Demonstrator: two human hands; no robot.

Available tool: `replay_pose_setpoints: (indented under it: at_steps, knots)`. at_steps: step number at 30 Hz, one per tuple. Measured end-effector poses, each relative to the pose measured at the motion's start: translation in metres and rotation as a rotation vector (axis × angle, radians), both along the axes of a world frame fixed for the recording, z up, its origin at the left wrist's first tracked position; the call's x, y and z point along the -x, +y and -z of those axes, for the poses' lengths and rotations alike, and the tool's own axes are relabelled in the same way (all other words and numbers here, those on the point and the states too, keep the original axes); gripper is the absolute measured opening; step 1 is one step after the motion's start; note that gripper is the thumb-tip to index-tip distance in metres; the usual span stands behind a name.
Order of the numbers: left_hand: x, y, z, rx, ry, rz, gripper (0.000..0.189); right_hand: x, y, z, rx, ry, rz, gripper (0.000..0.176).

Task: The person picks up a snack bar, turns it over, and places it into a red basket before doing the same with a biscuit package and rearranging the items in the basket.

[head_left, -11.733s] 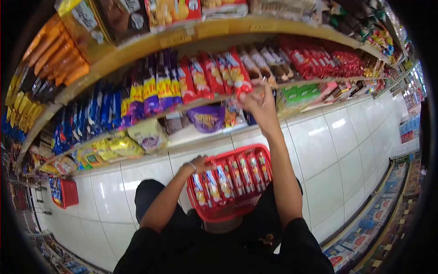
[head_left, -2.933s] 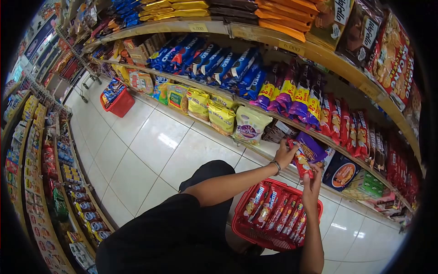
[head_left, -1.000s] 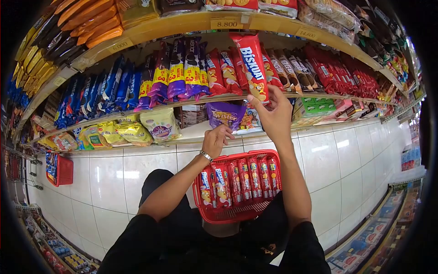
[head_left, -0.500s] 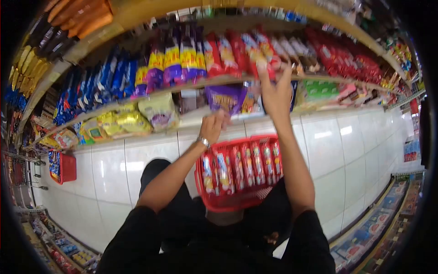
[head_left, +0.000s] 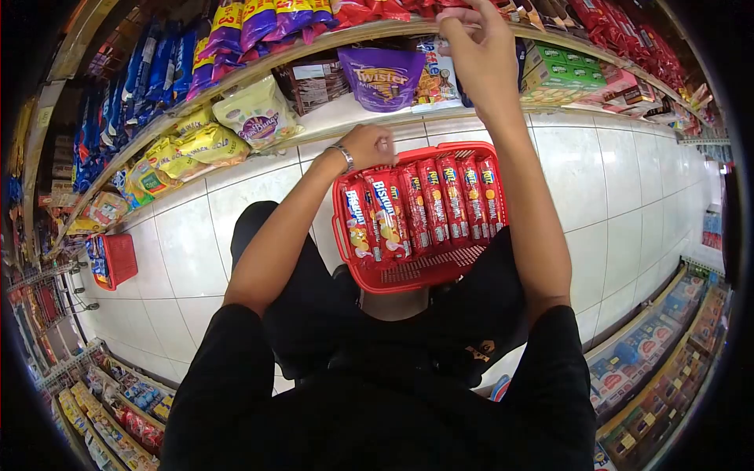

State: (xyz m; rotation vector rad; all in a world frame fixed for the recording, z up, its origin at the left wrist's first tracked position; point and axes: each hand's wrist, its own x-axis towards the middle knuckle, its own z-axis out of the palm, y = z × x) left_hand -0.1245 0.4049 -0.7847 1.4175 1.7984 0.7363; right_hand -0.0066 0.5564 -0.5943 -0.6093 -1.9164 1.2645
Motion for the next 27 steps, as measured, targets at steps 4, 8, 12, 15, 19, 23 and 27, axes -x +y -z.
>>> replay_pose_setpoints:
  at_steps: [4,8,12,15,19,23,27]
  knots:
    - [0.011,-0.012,0.003,0.405,0.119,0.154,0.025,-0.010,-0.008,-0.006,-0.205,-0.116,0.058,0.050]
    - [0.004,-0.006,-0.015,0.680,0.177,0.093,0.026,-0.021,-0.015,0.003,-0.309,-0.084,0.057,0.058]
    - [-0.002,0.003,-0.010,0.799,0.305,0.102,0.032,-0.057,-0.049,0.078,-0.123,-0.321,-0.094,0.019]
    - [-0.010,0.005,-0.012,0.785,0.457,0.075,0.024,-0.091,-0.084,0.159,0.088,-0.679,-0.395,0.034]
    - [-0.015,0.018,-0.015,0.915,0.433,0.114,0.027,-0.085,-0.117,0.193,0.081,-1.151,-0.514,0.054]
    - [-0.012,0.024,-0.012,0.894,0.180,0.187,0.028,-0.090,-0.128,0.192,0.069,-1.107,-0.427,0.057]
    - [0.003,0.015,0.001,0.559,-0.212,0.097,0.038,-0.089,-0.103,0.189,0.046,-0.958,-0.445,0.053]
